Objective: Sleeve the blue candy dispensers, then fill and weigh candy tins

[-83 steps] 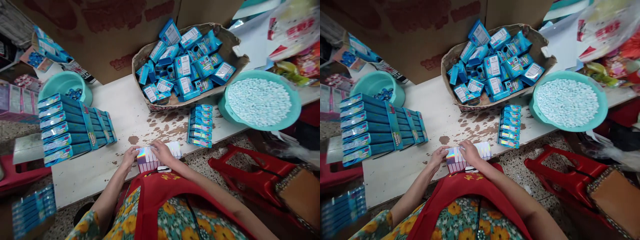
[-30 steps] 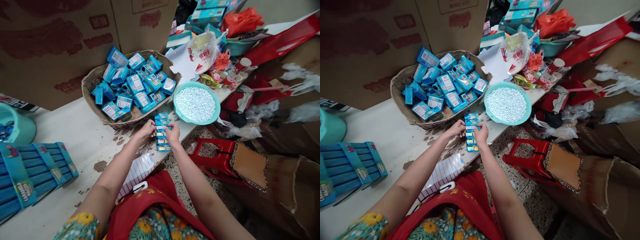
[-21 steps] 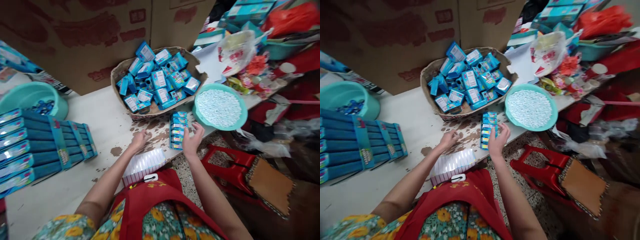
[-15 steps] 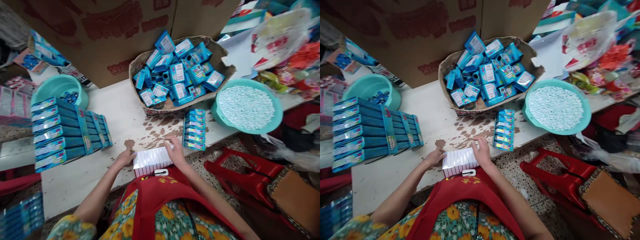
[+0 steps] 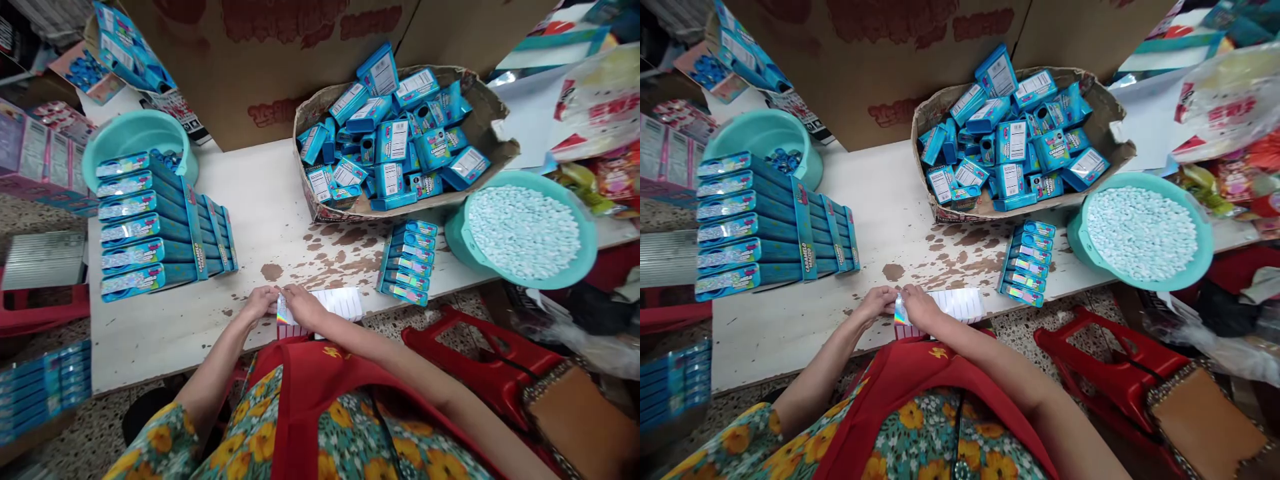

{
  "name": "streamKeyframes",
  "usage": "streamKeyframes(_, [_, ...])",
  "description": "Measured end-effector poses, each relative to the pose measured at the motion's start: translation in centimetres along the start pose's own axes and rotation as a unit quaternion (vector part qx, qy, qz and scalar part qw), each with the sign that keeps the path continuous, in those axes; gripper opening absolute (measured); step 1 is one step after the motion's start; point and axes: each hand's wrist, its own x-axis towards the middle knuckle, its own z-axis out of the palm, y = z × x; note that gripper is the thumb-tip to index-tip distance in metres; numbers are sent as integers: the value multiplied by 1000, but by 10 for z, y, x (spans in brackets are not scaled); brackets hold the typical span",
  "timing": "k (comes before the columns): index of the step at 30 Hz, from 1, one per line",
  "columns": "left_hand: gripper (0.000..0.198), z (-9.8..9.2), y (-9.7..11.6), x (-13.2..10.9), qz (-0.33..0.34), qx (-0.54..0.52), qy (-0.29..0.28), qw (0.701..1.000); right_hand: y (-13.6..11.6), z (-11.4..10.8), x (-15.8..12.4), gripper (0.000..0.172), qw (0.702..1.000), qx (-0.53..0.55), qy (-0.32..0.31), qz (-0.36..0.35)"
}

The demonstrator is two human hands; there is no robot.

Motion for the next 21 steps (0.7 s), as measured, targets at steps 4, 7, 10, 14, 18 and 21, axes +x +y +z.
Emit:
streamKeyframes(4, [20, 4, -6, 8, -14, -16, 7, 1000, -1, -2, -4, 29, 999, -30, -6, -25])
streamKeyframes(7, [19, 3, -8, 14, 0, 0, 22, 1000, -6, -9, -3, 15, 998, -60, 2, -30])
streamKeyframes(10, [17, 1, 0, 17, 53, 127, 55, 989, -9, -25, -4, 7, 999, -6, 41, 4])
streamKeyframes(14, [30, 24, 40, 3, 200, 207, 108, 952, -4, -68, -21, 12, 947, 232, 207, 87])
streamKeyframes(18, [39, 87, 94, -14, 209, 70, -173, 960, 19, -114, -51, 20, 815, 440, 344, 155])
streamKeyframes(21, [29, 139, 126, -6, 175, 68, -277, 942, 50, -133, -71, 20, 759, 422, 454, 199])
